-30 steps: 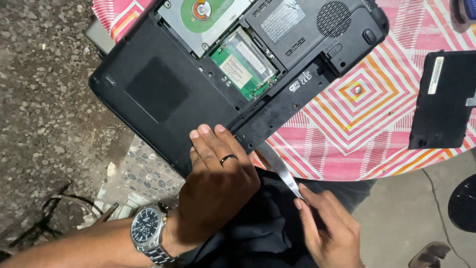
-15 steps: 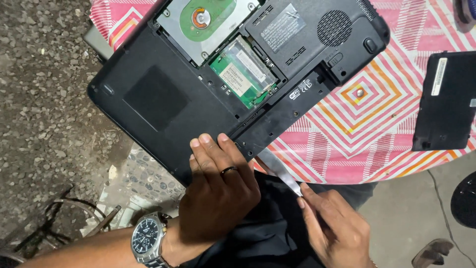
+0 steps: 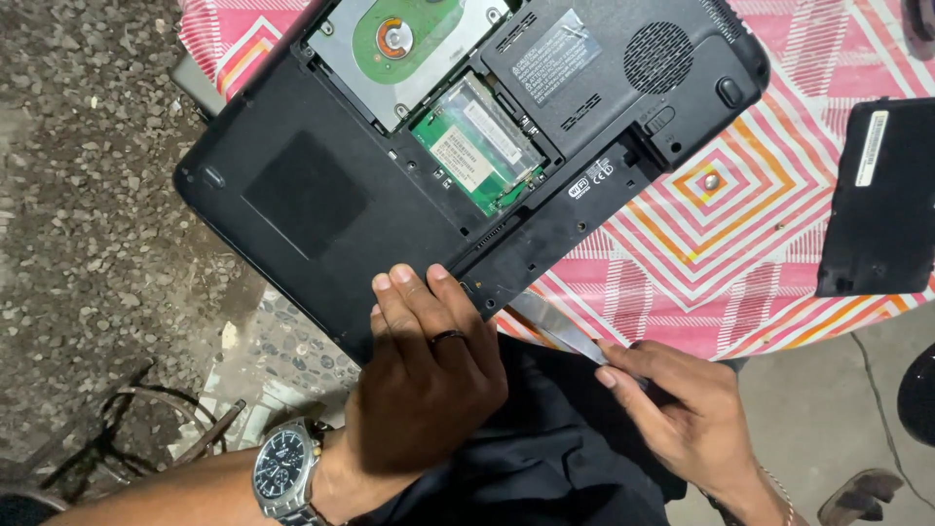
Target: Disassembling a laptop by removing screws and prying open the case components.
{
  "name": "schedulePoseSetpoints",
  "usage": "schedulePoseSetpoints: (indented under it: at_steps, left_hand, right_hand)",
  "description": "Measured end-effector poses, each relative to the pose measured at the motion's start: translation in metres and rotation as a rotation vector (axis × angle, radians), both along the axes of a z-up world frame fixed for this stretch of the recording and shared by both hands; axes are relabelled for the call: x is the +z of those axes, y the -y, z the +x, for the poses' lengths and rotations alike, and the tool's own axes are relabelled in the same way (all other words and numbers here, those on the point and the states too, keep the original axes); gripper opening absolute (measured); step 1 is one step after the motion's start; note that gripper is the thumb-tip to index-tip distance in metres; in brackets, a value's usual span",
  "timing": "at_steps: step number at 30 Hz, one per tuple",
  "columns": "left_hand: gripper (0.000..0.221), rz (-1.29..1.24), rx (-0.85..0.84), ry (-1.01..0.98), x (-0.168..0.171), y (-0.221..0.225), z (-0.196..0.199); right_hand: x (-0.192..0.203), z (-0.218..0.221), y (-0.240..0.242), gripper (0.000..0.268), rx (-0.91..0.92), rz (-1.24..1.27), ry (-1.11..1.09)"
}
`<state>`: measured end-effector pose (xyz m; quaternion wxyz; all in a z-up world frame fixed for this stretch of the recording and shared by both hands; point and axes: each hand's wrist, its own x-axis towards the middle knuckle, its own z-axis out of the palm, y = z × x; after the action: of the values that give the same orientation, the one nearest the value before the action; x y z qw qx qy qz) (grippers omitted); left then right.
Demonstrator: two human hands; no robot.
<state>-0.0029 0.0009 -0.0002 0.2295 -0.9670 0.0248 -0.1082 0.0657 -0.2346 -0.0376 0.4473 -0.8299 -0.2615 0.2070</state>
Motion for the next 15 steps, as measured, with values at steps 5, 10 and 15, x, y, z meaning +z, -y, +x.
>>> schedulePoseSetpoints:
  at_steps: [5,10,15]
  left_hand:
    - [0.043,-0.011,-0.016,0.015,0.001,-0.001,0.001]
    - [0.05,0.026,-0.029,-0.019,0.001,-0.004,-0.004]
    - [0.047,0.026,-0.068,-0.061,-0.001,-0.002,-0.007]
  right_hand:
    - [-0.002,0.005,0.007,0.022,0.068,-0.035,0.022]
    - [0.007,0.019,0.019,0.03,0.391,-0.029,0.316]
    - [0.016,0.029,0.034,0.027,0.416,-0.099,0.379]
